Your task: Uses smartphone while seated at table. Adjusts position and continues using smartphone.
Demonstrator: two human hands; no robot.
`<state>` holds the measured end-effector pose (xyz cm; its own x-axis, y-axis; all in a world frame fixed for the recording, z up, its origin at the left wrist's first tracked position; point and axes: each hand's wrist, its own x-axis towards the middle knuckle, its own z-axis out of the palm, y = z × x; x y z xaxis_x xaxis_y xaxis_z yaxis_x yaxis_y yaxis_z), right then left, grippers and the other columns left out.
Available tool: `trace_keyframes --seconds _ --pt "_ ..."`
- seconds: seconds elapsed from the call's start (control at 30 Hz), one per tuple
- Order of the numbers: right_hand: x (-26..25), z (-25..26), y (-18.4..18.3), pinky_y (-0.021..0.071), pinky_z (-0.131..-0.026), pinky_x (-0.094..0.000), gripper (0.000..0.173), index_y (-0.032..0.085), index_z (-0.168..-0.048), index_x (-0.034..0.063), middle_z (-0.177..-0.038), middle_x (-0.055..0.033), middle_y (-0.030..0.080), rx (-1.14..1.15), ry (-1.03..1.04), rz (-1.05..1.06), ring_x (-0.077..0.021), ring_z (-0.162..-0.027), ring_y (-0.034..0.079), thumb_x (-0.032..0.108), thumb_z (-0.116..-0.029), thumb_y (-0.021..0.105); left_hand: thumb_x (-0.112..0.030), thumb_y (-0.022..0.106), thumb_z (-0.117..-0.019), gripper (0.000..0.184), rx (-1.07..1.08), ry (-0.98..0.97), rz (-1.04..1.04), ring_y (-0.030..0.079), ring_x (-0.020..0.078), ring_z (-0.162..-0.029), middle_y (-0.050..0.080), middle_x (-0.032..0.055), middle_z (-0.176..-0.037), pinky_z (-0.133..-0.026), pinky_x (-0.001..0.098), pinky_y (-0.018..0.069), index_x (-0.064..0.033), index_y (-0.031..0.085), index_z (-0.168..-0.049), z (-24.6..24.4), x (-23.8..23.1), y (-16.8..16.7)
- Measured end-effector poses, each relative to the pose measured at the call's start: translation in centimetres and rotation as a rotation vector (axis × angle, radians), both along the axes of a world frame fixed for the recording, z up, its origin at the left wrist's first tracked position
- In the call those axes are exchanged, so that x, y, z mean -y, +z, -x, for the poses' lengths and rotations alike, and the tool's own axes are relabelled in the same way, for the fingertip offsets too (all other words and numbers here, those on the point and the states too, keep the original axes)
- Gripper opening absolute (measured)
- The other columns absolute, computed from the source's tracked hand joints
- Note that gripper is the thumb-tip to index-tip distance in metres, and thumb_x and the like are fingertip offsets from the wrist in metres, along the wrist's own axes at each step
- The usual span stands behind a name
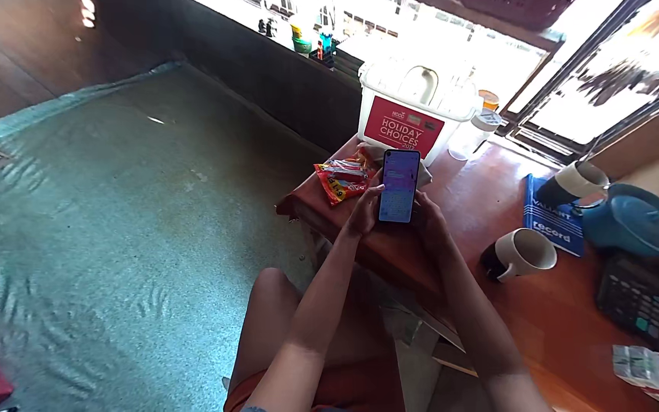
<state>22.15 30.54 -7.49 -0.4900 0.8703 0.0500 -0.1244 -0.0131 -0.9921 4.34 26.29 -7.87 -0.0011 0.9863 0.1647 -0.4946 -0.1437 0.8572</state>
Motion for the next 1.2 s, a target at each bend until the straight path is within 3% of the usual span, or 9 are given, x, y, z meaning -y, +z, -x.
trace_keyframes --seconds 0.07,0.13,0.2,0.33,0.43,0.57,0.73,0.93,1.2 --pt "-0.1 -0.4 0.3 0.0625 -0.081 -0.0444 0.051 0.04 -0.153 0.0128 -0.127 -0.0118 0.067 0.031 0.086 -0.008 -0.024 -0.106 0.07 0.03 -0.1055 0.041 -0.032 0.031 -0.1018 0.064 0.029 0.0 -0.007 0.043 0.0164 -0.14 0.038 0.0064 -0.159 -0.115 0.0409 0.0386 -0.0186 0.02 -0.163 0.0 0.3 0.4" --pt "0.1 -0.6 0.9 0.0632 -0.074 -0.0516 0.062 0.026 -0.16 0.0216 -0.136 -0.0116 0.062 0.005 0.201 0.057 -0.0293 -0.11 0.069 0.024 -0.1009 0.046 -0.03 0.03 -0.101 0.064 0.037 -0.009 -0.033 0.046 0.0174 -0.138 0.04 0.0074 -0.158 -0.113 0.0417 0.0414 -0.018 0.019 -0.163 0.0 0.3 0.3" --pt "0.2 -0.7 1.1 0.0626 -0.073 -0.0563 0.072 0.017 -0.161 0.0264 -0.141 -0.0113 0.059 -0.043 0.272 0.101 -0.0319 -0.115 0.067 0.017 -0.0972 0.048 -0.029 0.03 -0.0996 0.066 0.03 -0.023 -0.052 0.044 0.018 -0.14 0.037 0.0078 -0.159 -0.114 0.0422 0.0399 -0.0177 0.017 -0.163 0.1 0.3 0.2" --pt "0.2 -0.6 1.2 0.0629 -0.075 -0.055 0.087 0.008 -0.16 0.0314 -0.142 -0.0103 0.057 -0.11 0.33 0.158 -0.0319 -0.117 0.066 0.009 -0.0874 0.051 -0.03 0.031 -0.1003 0.066 0.017 -0.047 -0.029 0.044 0.0165 -0.14 0.036 0.0064 -0.16 -0.114 0.0406 0.0396 -0.0185 0.016 -0.164 0.2 0.6 0.2" --pt "0.4 -0.7 1.2 0.0634 -0.077 -0.0519 0.086 0.011 -0.157 0.0292 -0.137 -0.01 0.059 -0.15 0.333 0.169 -0.0302 -0.115 0.067 0.007 -0.0854 0.054 -0.029 0.031 -0.0999 0.065 0.012 -0.077 -0.022 0.052 0.0139 -0.131 0.045 0.0058 -0.152 -0.109 0.0377 0.0455 -0.0184 0.018 -0.162 0.0 0.9 0.4" --pt "0.4 -0.8 1.2 0.0642 -0.063 -0.0441 0.077 0.019 -0.154 0.0302 -0.133 -0.0083 0.062 -0.146 0.339 0.155 -0.0279 -0.107 0.071 0.006 -0.0881 0.051 -0.029 0.032 -0.0999 0.07 -0.054 -0.134 -0.06 0.046 0.0158 -0.138 0.034 0.0074 -0.161 -0.112 0.0389 0.0429 -0.0197 0.007 -0.164 0.2 0.6 0.3" --pt "0.0 -1.1 1.0 0.0627 -0.06 -0.04 0.074 0.021 -0.153 0.0263 -0.133 -0.0107 0.062 -0.188 0.389 0.15 -0.0279 -0.105 0.071 0.008 -0.0876 0.052 -0.033 0.042 -0.0954 0.079 -0.055 -0.128 -0.086 0.041 0.0162 -0.142 0.031 0.0062 -0.163 -0.114 0.04 0.0402 -0.0198 0.008 -0.165 0.2 0.6 0.0" --pt "-0.3 -1.3 0.7 0.0629 -0.059 -0.0411 0.069 0.026 -0.15 0.0253 -0.13 -0.0118 0.064 -0.233 0.398 0.17 -0.029 -0.102 0.072 0.005 -0.0885 0.049 -0.016 0.03 -0.0997 0.07 -0.008 -0.171 -0.107 0.048 0.0202 -0.138 0.031 0.0122 -0.162 -0.112 0.0414 0.0441 -0.017 0.004 -0.164 0.2 0.3 -0.2" --pt "0.0 -1.1 0.8 0.0622 -0.058 -0.0403 0.071 0.027 -0.151 0.0209 -0.129 -0.0138 0.064 -0.204 0.352 0.153 -0.0286 -0.099 0.072 0.003 -0.0866 0.049 -0.005 0.036 -0.0926 0.076 0.003 -0.167 -0.116 0.058 0.0227 -0.127 0.046 0.015 -0.152 -0.106 0.0436 0.0496 -0.0131 0.009 -0.163 0.2 0.2 -0.2"
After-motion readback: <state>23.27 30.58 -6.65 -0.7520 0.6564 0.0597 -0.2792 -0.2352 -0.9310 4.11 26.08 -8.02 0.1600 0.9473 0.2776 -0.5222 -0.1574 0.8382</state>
